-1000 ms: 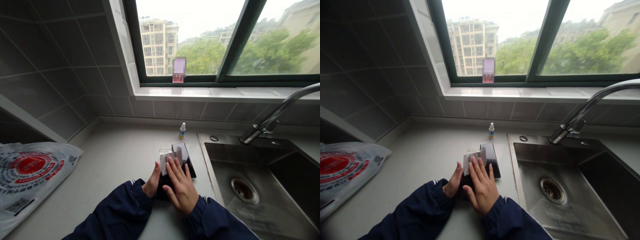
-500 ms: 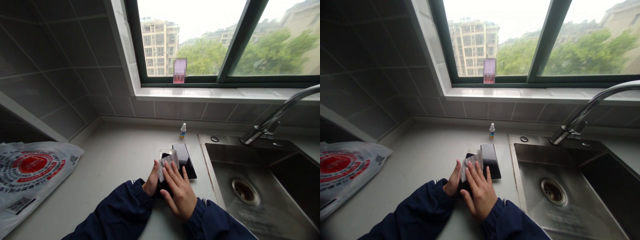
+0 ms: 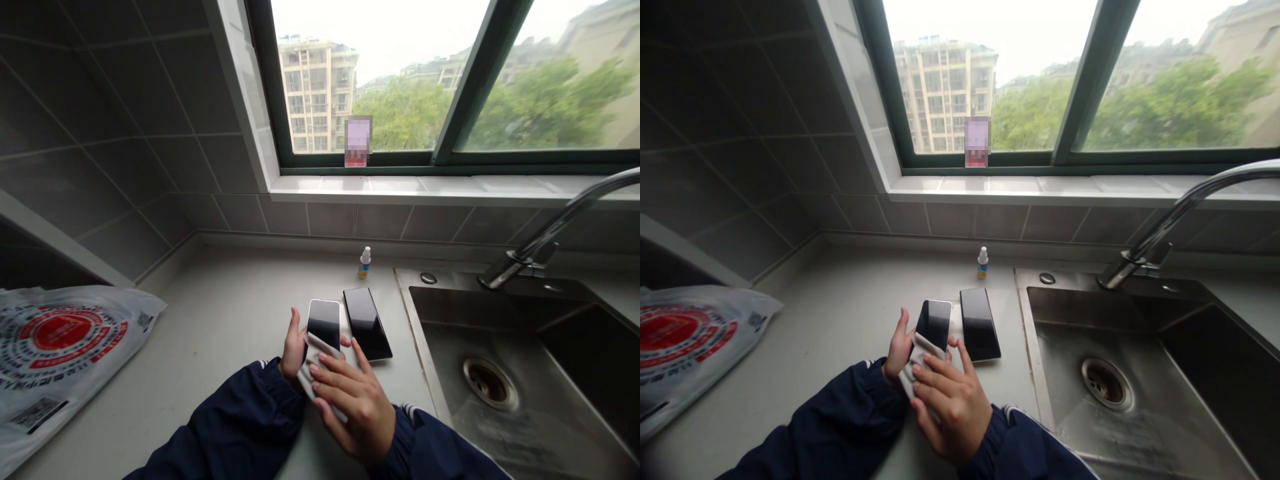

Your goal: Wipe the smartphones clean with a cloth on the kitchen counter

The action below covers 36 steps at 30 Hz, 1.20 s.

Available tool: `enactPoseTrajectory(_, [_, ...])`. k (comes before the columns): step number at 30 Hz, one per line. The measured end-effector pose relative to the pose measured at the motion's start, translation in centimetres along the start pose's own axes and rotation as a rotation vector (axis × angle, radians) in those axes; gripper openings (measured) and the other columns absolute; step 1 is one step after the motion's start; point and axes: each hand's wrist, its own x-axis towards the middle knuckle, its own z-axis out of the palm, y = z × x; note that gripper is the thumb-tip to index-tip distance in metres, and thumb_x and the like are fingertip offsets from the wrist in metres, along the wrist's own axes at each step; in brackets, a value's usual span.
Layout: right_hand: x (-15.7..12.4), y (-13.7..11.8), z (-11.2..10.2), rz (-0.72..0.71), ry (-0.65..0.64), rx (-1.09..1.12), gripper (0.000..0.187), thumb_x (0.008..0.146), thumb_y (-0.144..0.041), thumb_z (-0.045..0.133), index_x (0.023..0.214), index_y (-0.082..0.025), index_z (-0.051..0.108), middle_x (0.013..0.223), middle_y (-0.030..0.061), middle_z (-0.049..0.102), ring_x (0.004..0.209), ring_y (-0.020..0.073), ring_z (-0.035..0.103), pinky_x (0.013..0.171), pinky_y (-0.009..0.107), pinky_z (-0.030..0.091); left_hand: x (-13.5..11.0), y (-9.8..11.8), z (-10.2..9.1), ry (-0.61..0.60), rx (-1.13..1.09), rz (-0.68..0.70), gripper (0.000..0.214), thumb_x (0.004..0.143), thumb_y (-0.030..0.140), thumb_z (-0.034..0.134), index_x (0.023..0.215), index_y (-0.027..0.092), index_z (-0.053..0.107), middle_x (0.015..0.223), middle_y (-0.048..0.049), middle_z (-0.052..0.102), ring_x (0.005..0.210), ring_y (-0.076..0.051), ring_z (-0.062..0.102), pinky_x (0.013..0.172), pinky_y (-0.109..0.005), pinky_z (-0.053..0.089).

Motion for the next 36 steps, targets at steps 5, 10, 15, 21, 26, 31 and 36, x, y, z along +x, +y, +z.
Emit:
enactPoseTrajectory(5, [-0.4,0.2,0.3,-0.014,-0.131,-0.047,0.035,0.088,-0.022,0.055,0.123,-0.023,0.059,0.131,0.0005,0.062,0.131,0.0221,0.049,0.119,0.050,-0.009,0.1,-0.4,-0.5,-0.085,-0.032,-0.097,0.099,0.072,0.088,0.029,0.102,0.001,0.065,0.083,-0.0192,0.071,0.068,-0.024,0.068,0.067,-0.034,0.052])
enactPoseTrajectory(10, [-0.6,0.7,0.2,0.017,-0.192,-0.187,0.043,0.091,-0.020,0.052,0.134,-0.020,0.052,0.143,0.0023,0.051,0.139,0.0239,0.037,0.118,0.051,-0.011,0.0,-0.9,-0.3,-0.094,-0.025,0.018,0.081,0.079,0.077,0.040,0.114,0.007,0.063,0.083,-0.0124,0.071,0.078,-0.021,0.069,0.078,-0.031,0.053])
enactPoseTrajectory(15, [-0.8,1.4,0.2,0.139,-0.232,-0.342,0.056,0.094,-0.023,0.046,0.148,-0.017,0.034,0.154,0.0058,0.031,0.145,0.0279,0.022,0.117,0.058,-0.005,0.2,-1.7,-0.2,-0.152,0.008,0.094,0.075,0.081,0.069,0.050,0.125,0.010,0.060,0.110,-0.0149,0.070,0.115,-0.027,0.061,0.107,-0.037,0.039])
enactPoseTrajectory(21, [-1.2,2.1,0.8,0.294,-0.191,-0.414,0.065,0.096,-0.033,0.042,0.153,-0.016,0.018,0.157,0.0100,0.022,0.145,0.0335,0.019,0.111,0.065,0.018,0.3,-2.1,0.3,-0.243,0.117,0.200,0.077,0.084,0.069,0.043,0.137,0.012,0.051,0.143,-0.0139,0.049,0.143,-0.029,0.029,0.120,-0.038,0.011])
enactPoseTrajectory(26, [-1.4,2.5,1.0,0.344,-0.169,-0.419,0.063,0.097,-0.032,0.040,0.153,-0.016,0.017,0.157,0.0115,0.023,0.145,0.0339,0.022,0.108,0.065,0.025,0.4,-1.6,0.2,-0.257,0.072,0.172,0.081,0.087,0.070,0.033,0.144,0.013,0.040,0.144,-0.0163,0.047,0.140,-0.032,0.034,0.119,-0.044,0.015])
enactPoseTrajectory(31, [-1.6,2.7,1.0,0.260,-0.143,-0.386,0.054,0.096,-0.027,0.043,0.148,-0.015,0.033,0.154,0.0093,0.032,0.145,0.0334,0.021,0.112,0.061,0.020,0.5,-1.0,0.0,-0.215,-0.003,0.174,0.082,0.090,0.068,0.024,0.145,0.009,0.037,0.137,-0.0202,0.053,0.132,-0.032,0.045,0.115,-0.045,0.024])
enactPoseTrajectory(36, [-1.2,2.3,0.2,0.166,-0.120,-0.338,0.042,0.093,-0.022,0.049,0.135,-0.015,0.052,0.146,0.0077,0.046,0.144,0.0313,0.025,0.117,0.057,0.010,0.3,-0.5,0.2,-0.147,-0.034,0.108,0.084,0.089,0.070,0.023,0.142,0.007,0.040,0.129,-0.0213,0.060,0.122,-0.031,0.055,0.109,-0.044,0.033])
